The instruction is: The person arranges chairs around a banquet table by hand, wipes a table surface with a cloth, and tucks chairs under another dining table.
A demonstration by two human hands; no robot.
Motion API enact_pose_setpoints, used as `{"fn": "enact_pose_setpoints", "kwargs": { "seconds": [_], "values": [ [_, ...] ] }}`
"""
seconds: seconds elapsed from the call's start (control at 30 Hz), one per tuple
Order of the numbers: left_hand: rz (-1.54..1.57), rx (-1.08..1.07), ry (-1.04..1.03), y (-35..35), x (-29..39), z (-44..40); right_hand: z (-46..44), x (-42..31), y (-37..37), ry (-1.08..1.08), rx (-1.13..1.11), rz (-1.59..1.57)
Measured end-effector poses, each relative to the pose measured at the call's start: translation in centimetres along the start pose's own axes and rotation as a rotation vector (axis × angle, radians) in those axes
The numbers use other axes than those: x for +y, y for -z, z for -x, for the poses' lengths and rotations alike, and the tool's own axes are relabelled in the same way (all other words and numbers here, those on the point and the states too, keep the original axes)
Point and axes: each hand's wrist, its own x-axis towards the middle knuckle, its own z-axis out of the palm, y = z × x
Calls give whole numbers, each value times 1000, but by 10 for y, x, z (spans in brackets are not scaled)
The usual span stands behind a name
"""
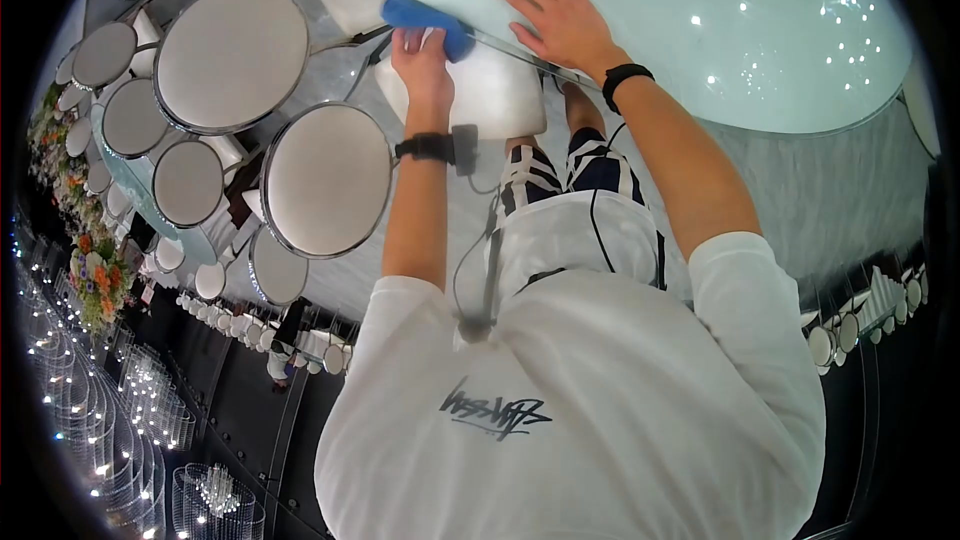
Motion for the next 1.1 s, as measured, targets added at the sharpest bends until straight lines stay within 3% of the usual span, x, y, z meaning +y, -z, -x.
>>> {"fn": "enact_pose_setpoints", "kwargs": {
  "seconds": [0.33,0.4,0.53,0.77,1.1],
  "values": [
    [-49,-52,187,-1,11,-32,3,-4,7,-2,46,-6],
    [-72,-52,207,0,12,-29,-1,-6,18,-20,-42,-38],
    [-66,-42,158,-1,0,-30,-8,-13,25,-25,-81,-34],
    [-142,-170,266,-6,-18,2,-7,-12,20,-32,-100,-1],
    [-44,-69,209,-13,-21,14,-14,-12,7,17,-58,-14]
  ]
}}
